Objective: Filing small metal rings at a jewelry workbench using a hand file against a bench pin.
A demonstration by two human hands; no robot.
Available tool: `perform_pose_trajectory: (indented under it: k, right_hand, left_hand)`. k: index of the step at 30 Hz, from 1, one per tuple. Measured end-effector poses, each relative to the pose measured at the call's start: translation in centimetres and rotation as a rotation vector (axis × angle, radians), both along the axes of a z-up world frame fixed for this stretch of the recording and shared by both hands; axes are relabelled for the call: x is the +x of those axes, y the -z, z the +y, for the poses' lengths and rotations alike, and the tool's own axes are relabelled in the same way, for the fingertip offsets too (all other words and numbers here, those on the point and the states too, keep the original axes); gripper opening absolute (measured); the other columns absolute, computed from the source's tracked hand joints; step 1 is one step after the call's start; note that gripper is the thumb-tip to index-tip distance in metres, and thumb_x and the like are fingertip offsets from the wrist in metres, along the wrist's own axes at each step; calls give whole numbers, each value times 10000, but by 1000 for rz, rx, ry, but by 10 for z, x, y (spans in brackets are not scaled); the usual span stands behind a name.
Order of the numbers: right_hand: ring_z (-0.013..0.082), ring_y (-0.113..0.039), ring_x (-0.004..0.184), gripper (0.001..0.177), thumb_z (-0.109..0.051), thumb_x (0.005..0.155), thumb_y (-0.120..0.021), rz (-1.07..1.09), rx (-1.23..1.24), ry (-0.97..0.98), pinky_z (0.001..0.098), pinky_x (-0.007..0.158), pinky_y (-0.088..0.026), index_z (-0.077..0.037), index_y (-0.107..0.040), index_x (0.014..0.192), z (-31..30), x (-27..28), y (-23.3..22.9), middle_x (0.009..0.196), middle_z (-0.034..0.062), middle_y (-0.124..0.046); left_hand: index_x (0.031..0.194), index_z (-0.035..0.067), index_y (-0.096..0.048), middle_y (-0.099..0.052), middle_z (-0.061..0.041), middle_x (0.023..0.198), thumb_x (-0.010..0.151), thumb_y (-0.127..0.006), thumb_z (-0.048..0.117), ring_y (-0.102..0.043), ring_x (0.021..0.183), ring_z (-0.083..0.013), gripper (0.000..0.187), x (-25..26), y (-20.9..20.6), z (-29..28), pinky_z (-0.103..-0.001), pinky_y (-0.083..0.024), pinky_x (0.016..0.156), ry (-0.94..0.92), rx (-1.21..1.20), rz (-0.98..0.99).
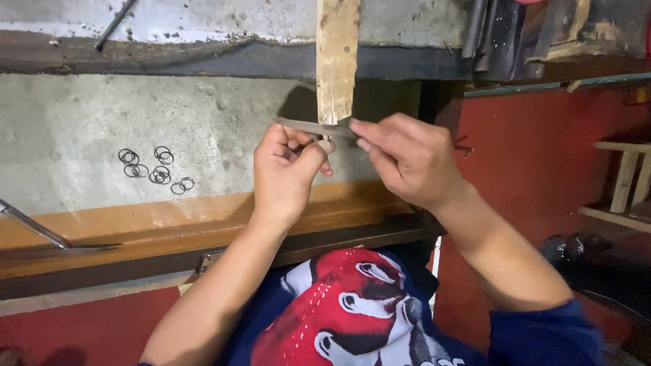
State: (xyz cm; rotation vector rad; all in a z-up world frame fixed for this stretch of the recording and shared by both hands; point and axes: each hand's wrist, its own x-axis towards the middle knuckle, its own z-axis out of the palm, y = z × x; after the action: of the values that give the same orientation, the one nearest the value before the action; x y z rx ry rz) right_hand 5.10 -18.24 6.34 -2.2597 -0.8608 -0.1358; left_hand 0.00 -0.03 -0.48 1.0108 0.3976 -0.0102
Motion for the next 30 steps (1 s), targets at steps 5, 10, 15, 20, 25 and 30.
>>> perform_pose_trajectory:
  k: [5, 10, 15, 20, 25, 30]
  right_hand:
    - [269, -639, 594, 208, -48, 994, -686, 66, 8, 16, 364, 546, -524, -66, -790, 1173, -15, -7, -4, 811, 91, -698]
    - [262, -638, 601, 190, -67, 994, -694, -25, -63, -4, 358, 560, -536, -71, -793, 1157, -8, -3, -2, 803, 80, -679]
    - [278, -654, 620, 206, -60, 990, -697, -7, -33, 14, 362, 562, -542, -71, -790, 1173, -4, -5, -8, 827, 80, -694]
    - [250, -650, 603, 196, -66, 975, -717, -38, -79, 45, 347, 554, -544, -81, -796, 1153, -10, -11, -4, 818, 63, -693]
    - [247, -661, 622, 190, -74, 982, -713, -104, -98, 67, 352, 573, -561, -88, -795, 1153, -5, -17, -8, 831, 58, -688]
    - [271, -714, 796, 288, -178, 954, -708, 398, 207, 241, 433, 724, -579, -10, -744, 1186, -6, -46, -7, 940, 179, -741]
  left_hand:
    - [863, 0, -556, -649, -179, 744, 833, -678, -91, -630, 555, -129, 154, -1, -2, 1, -290, -618, 520, 6, -41, -4]
    - [870, -1, -563, -643, -185, 741, 834, -682, -96, -633, 555, -136, 156, 0, 2, 1, -292, -619, 517, 12, -80, 16]
    - [908, 6, -581, -679, -193, 778, 837, -677, -75, -636, 551, -126, 145, 0, -9, 1, -261, -632, 515, 24, -253, 105]
    - [895, 10, -568, -671, -202, 767, 841, -690, -68, -628, 554, -129, 155, 0, -2, 2, -284, -626, 513, 30, -193, 100]
    - [862, 17, -561, -656, -181, 740, 832, -693, -57, -604, 535, -121, 154, -3, -25, 1, -287, -615, 490, 6, -137, 146]
    - [877, 5, -546, -597, -168, 699, 808, -721, -34, -584, 514, -159, 193, -33, -34, -4, -303, -595, 460, 41, -271, 304]
